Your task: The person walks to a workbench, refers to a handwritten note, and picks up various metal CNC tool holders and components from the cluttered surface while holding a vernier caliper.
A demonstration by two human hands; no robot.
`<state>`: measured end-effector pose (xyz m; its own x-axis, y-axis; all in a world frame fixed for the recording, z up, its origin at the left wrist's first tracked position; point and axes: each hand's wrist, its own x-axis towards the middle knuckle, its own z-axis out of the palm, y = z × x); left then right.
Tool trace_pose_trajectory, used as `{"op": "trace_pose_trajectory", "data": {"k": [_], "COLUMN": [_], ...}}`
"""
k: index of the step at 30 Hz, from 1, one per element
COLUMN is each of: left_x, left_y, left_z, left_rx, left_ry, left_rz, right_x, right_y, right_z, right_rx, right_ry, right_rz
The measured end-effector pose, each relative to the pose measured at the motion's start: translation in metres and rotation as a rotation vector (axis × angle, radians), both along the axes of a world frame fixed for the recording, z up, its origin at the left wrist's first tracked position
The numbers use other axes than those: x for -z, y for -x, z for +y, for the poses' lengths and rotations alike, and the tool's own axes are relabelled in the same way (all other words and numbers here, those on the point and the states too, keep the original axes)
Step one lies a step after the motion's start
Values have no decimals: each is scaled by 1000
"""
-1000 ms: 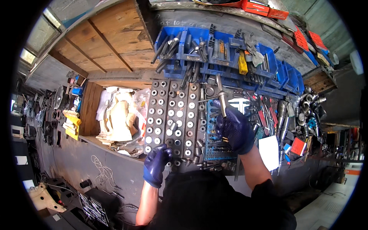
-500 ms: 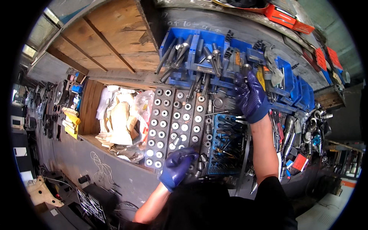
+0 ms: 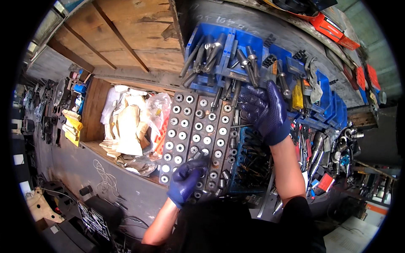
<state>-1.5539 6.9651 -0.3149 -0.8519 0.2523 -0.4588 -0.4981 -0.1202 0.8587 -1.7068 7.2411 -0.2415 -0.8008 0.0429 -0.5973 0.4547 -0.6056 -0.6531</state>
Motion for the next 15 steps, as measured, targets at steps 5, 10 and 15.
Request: {"op": "trace_pose_trajectory", "data": {"k": [5, 10, 15], "left_x": [-2, -8, -13], "left_y": [5, 5, 6], "left_z": [1, 6, 5], "left_rx": [12, -10, 7], "left_ry": [-14, -46, -28], "left_rz": [56, 31, 37], "right_x": [24, 25, 16], "right_y": [30, 31, 1], "right_z": [2, 4, -14], "right_rx": [1, -168, -98], "right_ry": [-51, 168, 275], "right_rz": [158, 116, 96]}}
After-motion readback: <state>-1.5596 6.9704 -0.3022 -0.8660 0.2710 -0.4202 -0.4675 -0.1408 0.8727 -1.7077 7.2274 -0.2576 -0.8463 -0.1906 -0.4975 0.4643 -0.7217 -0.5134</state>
